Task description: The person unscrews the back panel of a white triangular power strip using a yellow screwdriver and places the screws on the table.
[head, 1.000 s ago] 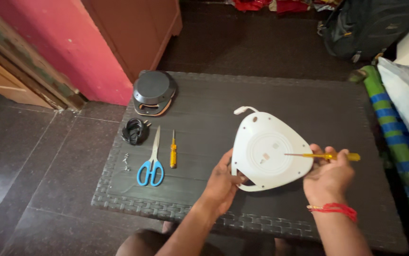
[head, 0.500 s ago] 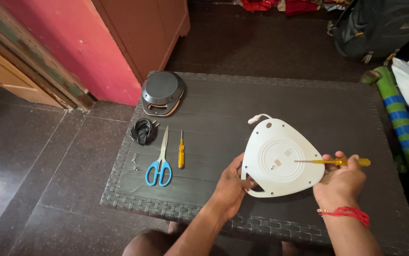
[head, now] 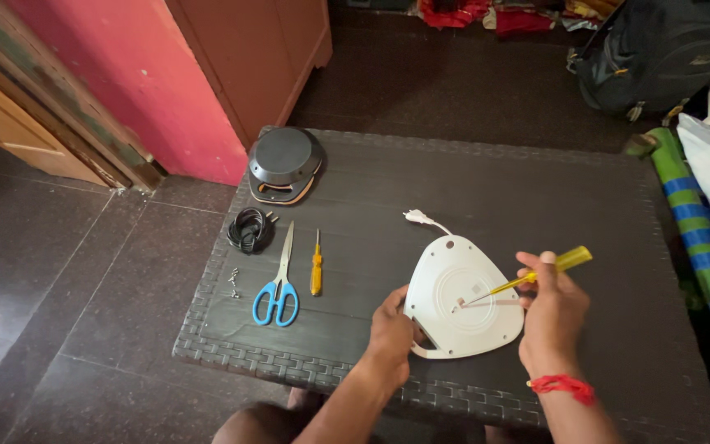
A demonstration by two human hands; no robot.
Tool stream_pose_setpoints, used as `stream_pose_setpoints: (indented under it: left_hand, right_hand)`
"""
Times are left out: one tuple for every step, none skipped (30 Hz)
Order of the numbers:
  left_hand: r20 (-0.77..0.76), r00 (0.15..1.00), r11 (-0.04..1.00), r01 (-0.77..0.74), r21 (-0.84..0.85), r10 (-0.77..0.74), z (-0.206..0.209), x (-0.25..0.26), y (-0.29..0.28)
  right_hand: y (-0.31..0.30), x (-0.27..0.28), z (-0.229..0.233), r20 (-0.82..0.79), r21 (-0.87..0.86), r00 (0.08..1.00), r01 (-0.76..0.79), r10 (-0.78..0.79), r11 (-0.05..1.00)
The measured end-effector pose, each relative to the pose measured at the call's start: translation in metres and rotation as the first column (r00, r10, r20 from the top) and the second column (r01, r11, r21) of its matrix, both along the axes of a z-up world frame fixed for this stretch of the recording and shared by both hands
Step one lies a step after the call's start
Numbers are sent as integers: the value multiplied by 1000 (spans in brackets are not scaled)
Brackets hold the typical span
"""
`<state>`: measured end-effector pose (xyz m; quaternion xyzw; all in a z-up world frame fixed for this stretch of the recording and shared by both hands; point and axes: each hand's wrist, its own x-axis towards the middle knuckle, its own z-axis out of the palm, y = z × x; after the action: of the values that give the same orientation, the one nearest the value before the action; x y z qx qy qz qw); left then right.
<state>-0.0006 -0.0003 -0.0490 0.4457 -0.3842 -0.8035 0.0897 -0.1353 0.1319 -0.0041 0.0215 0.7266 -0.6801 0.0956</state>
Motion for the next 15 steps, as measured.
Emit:
stream_pose_setpoints:
  left_hand:
    - [-9, 1000, 1000, 6, -10, -6, -1, 0, 0]
    - [-17, 1000, 1000, 14, -20, -14, -1, 1, 0]
    - [-25, 999, 999, 21, -30, -22, 0, 1, 0]
    - [-33, 999, 999, 32, -37, -33, 2, 1, -1]
    - [-41, 998, 998, 43, -43, -45, 4, 2, -2]
    - [-47, 997, 997, 54, -48, -56, 6, 3, -3]
    - [-43, 998, 998, 51, -28, -52, 8, 3, -4]
    - [-38, 998, 999, 46, -9, -47, 9, 3, -4]
    - [-33, 999, 999, 42, 10, -41, 10, 3, -5]
    - [-66, 997, 998, 41, 51, -37, 10, 3, -6]
    - [-98, 995, 995, 41, 92, -32, 9, 2, -7]
    - [-130, 991, 990, 42, 132, -25, 8, 2, -8]
    - [-172, 985, 987, 48, 150, -21, 6, 3, -8]
    - [-214, 977, 984, 55, 167, -18, 4, 4, -8]
    - [-256, 967, 981, 63, 184, -14, 2, 5, -7]
  right_hand:
    - [-3, 4, 2, -15, 13, 999, -41, 42, 999]
    - [-6, 9, 5, -30, 26, 996, -81, 82, 996]
    - [-9, 14, 9, -64, 22, 992, -110, 111, 994]
    - [-13, 19, 13, -98, 19, 985, -138, 139, 990]
    - [-16, 23, 19, -133, 16, 977, -166, 167, 986]
    - [-17, 28, 24, -207, 46, 959, -190, 196, 981]
    - [-18, 32, 30, -279, 78, 933, -212, 225, 974]
    - [-18, 36, 34, -348, 111, 902, -232, 257, 966]
    - [-19, 40, 38, -387, 94, 885, -241, 259, 966]
    - [-19, 43, 41, -422, 79, 868, -253, 262, 964]
    - [-20, 46, 44, -457, 64, 849, -266, 265, 962]
    - [-20, 48, 46, -490, 80, 830, -262, 267, 962]
    - [-19, 50, 47, -523, 96, 809, -257, 269, 962]
    - [-19, 51, 48, -556, 111, 787, -251, 269, 962]
    - [-18, 53, 48, -555, 111, 781, -272, 287, 956]
